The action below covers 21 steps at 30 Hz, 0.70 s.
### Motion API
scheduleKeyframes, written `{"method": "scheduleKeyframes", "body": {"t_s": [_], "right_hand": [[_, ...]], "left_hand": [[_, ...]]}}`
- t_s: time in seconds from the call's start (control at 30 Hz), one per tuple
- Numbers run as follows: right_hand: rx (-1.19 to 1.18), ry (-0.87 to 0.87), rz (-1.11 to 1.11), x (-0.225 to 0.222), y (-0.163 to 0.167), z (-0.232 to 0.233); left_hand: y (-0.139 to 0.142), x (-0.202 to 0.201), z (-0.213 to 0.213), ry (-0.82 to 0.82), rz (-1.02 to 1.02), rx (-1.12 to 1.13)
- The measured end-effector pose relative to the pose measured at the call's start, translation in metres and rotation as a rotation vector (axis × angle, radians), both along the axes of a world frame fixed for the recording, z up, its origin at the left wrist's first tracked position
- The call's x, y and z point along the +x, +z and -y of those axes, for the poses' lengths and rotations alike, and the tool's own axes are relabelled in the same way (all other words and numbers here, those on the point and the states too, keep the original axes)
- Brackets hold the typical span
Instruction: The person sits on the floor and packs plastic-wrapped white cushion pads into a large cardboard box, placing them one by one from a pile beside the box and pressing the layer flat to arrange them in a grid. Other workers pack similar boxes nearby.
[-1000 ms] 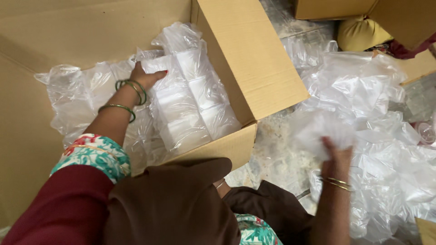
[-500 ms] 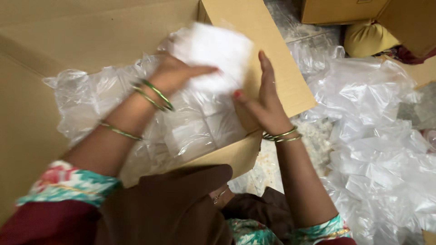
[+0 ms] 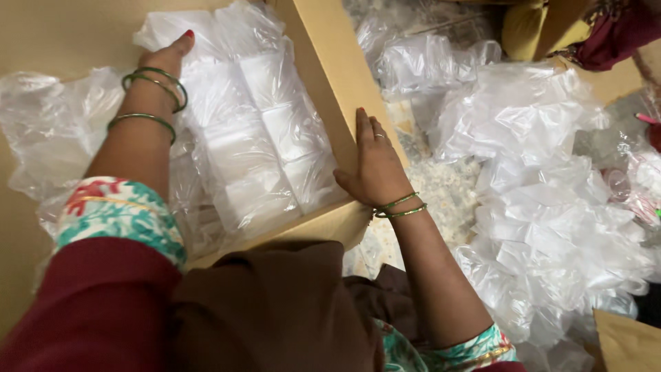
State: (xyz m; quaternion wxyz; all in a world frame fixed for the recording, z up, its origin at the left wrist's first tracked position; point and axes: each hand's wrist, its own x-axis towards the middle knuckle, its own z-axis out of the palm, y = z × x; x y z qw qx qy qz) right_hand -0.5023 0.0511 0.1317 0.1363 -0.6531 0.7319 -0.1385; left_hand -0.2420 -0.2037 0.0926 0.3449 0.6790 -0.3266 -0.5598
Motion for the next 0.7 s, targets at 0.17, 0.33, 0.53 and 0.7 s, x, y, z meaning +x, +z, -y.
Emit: {"method": "scheduleKeyframes", "body": {"t_s": [0.17, 0.33, 0.53, 0.7], "right_hand": [[0.086, 0.003, 0.110, 0.003, 0.010, 0.002], [0.057, 0.097, 0.164, -0.001, 0.016, -0.001], [0.025, 0.132, 0.210, -0.004, 0.010, -0.003], [-0.184, 0.109, 0.171, -0.016, -0.017, -0.026]], "left_hand": [[-0.003, -0.005, -0.004, -0.132, 0.199, 0.060], [-0.009, -0.012, 0.008, -0.207, 0.263, -0.004], [-0.010, -0.014, 0.011, -0.035, 0.197, 0.032], [0.002, -0.024, -0.006, -0.056, 0.334, -0.128]]}}
